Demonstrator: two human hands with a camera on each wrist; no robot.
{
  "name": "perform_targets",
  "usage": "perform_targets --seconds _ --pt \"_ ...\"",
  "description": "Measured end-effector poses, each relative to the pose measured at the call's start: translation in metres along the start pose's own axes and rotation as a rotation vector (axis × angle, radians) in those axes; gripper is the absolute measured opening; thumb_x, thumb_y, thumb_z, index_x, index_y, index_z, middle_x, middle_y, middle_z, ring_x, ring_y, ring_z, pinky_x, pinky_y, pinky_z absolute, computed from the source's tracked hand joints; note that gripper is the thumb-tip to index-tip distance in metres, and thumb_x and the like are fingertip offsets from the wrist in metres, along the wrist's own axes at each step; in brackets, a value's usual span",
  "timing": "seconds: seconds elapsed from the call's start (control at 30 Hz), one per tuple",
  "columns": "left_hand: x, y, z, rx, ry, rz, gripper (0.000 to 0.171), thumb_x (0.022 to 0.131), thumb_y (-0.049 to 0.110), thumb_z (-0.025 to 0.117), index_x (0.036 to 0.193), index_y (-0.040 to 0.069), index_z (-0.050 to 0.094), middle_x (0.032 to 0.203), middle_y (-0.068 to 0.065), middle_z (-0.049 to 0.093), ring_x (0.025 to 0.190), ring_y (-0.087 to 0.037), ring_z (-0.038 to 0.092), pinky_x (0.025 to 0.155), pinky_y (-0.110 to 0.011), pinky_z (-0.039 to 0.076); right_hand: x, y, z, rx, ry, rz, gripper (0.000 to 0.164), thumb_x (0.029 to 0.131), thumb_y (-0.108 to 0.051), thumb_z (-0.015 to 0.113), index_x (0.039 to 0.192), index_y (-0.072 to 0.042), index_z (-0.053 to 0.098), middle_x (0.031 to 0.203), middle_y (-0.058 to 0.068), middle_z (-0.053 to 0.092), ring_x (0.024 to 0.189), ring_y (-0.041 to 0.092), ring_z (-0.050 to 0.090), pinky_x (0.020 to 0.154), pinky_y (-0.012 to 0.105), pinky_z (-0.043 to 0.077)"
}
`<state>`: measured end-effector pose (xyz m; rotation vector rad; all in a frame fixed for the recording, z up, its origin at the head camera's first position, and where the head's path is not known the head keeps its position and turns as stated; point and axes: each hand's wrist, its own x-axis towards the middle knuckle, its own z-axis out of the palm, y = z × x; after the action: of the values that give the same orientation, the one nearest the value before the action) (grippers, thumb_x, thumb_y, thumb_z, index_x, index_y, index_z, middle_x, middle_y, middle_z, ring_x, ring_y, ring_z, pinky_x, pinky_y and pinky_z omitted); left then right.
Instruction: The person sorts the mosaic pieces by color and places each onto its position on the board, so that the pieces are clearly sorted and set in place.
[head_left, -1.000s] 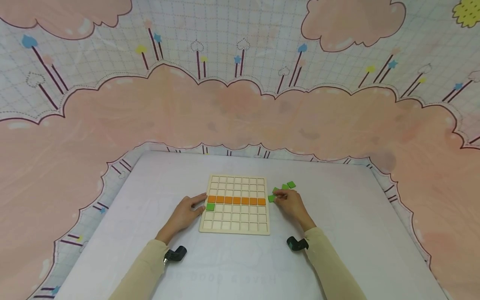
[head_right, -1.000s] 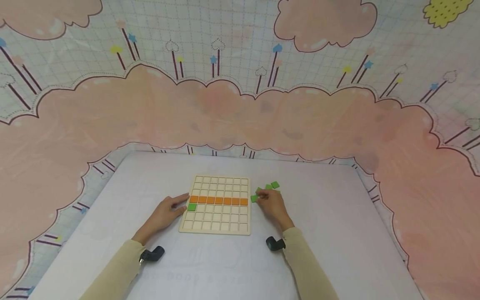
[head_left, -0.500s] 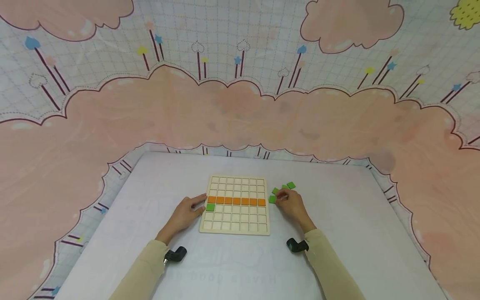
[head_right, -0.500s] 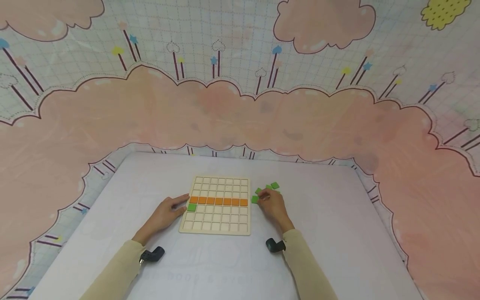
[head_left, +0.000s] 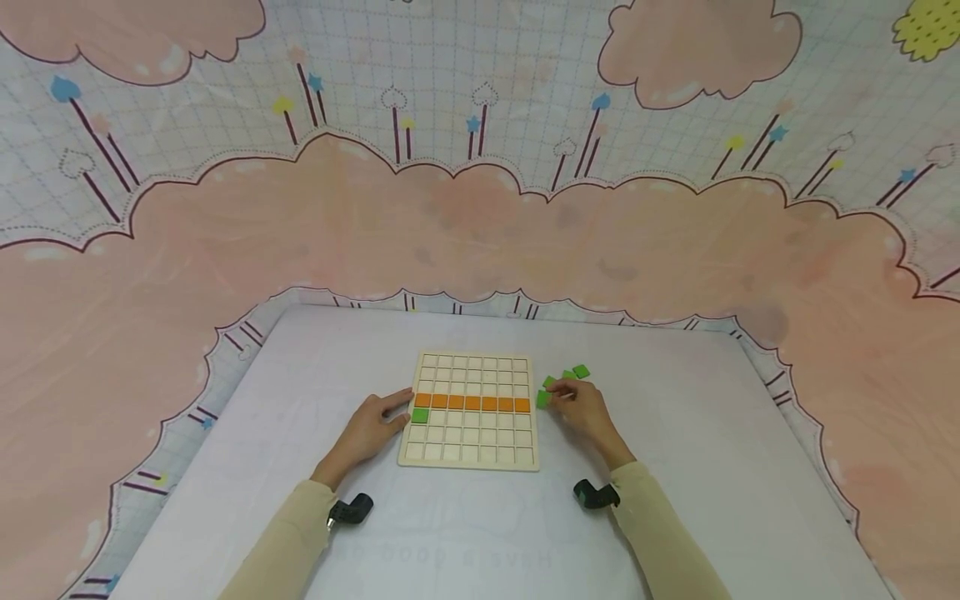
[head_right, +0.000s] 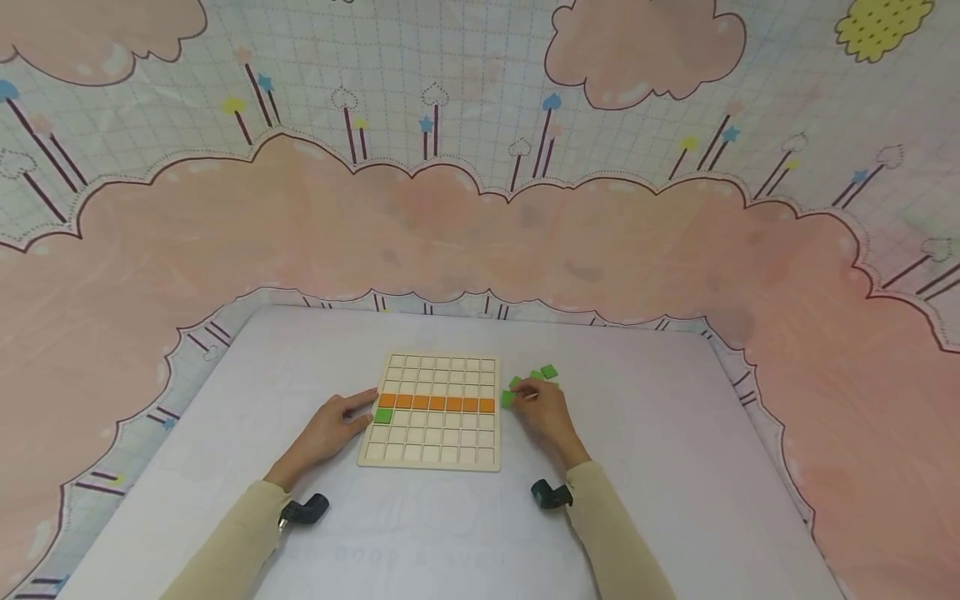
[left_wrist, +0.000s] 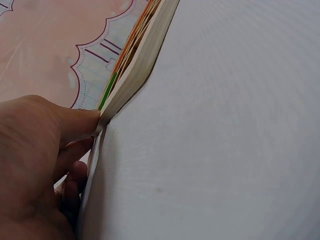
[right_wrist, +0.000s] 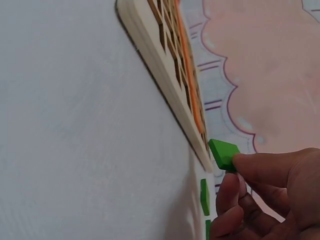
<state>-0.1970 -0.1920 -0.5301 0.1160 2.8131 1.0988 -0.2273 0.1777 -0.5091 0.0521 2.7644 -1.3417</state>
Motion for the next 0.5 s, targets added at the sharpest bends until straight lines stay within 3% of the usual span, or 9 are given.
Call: perform_targets --seconds 0.2,0.5 --pt "-0.001 0.001 -0.001 -0.002 0.001 0.004 0.048 0.095 0.025 0.065 0.142 0.022 0.054 0.126 -0.007 0.063 0.086 -0.018 0.044 0.075 -0.030 0.038 -0.006 -0.010 -0.001 0.026 0.006 -0.040 0.016 0.087 -0.009 0.069 0.103 -0.006 0.072 0.102 0.013 0.070 0.087 0.023 0.064 0.068 0.029 0.051" --pt "-0.001 0.001 -0.001 -0.002 -0.002 0.004 0.049 0.095 0.025 0.065 0.142 0.022 0.054 0.131 -0.005 0.062 0.087 -0.017 0.044 0.075 -0.030 0.038 -0.011 -0.025 0.008 0.069 -0.003 -0.088 0.014 0.086 -0.006 0.072 0.100 -0.007 0.072 0.097 0.010 0.070 0.079 0.018 0.061 0.067 0.026 0.048"
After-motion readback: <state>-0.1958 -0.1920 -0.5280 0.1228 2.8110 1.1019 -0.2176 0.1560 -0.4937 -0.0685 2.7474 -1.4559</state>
